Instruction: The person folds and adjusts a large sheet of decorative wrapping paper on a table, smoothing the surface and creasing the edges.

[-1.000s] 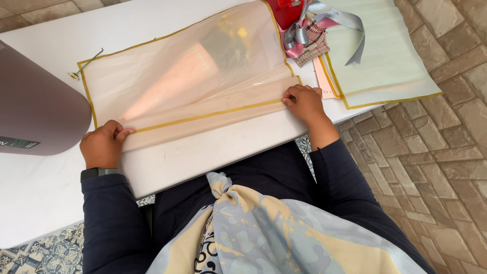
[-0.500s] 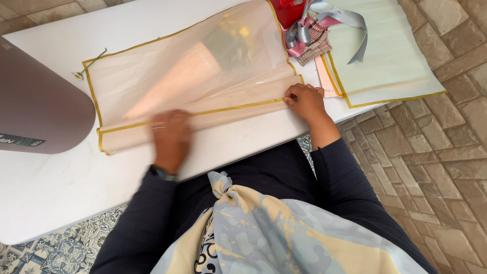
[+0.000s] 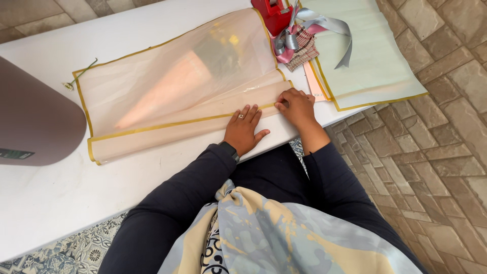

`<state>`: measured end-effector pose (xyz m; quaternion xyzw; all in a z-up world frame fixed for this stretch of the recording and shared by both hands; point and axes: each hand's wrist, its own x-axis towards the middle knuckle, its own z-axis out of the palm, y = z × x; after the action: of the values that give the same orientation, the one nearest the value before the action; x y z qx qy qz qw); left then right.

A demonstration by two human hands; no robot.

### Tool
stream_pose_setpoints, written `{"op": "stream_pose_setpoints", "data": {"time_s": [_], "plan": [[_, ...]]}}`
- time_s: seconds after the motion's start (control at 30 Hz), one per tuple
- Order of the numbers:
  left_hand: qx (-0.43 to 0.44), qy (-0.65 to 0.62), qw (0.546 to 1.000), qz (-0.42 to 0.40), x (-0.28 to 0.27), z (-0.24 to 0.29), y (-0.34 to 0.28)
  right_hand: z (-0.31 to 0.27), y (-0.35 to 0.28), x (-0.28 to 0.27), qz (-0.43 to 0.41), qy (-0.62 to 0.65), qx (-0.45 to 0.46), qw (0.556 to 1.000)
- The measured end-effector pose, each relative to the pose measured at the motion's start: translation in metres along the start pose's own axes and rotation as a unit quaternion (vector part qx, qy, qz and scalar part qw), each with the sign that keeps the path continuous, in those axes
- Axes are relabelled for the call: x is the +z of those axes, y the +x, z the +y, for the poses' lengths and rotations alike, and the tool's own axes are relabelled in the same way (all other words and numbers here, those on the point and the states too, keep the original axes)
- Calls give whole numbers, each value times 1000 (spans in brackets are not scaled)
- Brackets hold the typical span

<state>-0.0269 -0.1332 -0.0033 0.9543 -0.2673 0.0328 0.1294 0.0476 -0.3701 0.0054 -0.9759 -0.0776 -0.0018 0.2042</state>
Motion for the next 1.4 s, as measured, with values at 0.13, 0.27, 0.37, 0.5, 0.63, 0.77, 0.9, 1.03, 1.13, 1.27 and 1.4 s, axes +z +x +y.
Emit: {"op": "stream_pose_setpoints", "data": {"time_s": [0.13, 0.27, 0.37, 0.5, 0.63, 0.77, 0.9, 1.03, 1.13, 1.27, 1.4], "plan": [[-7, 5, 999, -31, 8, -2, 0, 12, 1, -4, 20, -11, 89, 996], [-18, 5, 999, -38, 11, -1, -1, 18, -3, -18, 63, 2, 173, 983], [-19, 4, 999, -30, 12, -1, 0, 13, -9, -18, 109, -25, 153, 982], [-17, 9, 999, -31, 13, -2, 0, -11, -35, 1, 160, -4, -78, 984], [-16, 11, 999, -28, 10, -1, -1, -23, -59, 10, -29, -114, -52, 992], [-23, 8, 999, -21, 7, 2, -2, -31, -69, 3, -80, -115, -15, 990], [-29, 10, 999, -18, 8, 4, -1, -33, -69, 2, -64, -107, -17, 992], [1, 14, 1000, 27, 1, 10, -2, -38, -70, -1, -60, -93, -5, 994], [32, 14, 997, 66, -4, 12, -2, -38, -71, 0, -58, -96, -7, 994], [37, 7, 997, 65, -5, 12, -3, -39, -72, -2, -44, -90, -2, 995], [39, 11, 996, 83, -5, 11, -2, -44, -72, -7, -46, -80, 6, 996]]}}
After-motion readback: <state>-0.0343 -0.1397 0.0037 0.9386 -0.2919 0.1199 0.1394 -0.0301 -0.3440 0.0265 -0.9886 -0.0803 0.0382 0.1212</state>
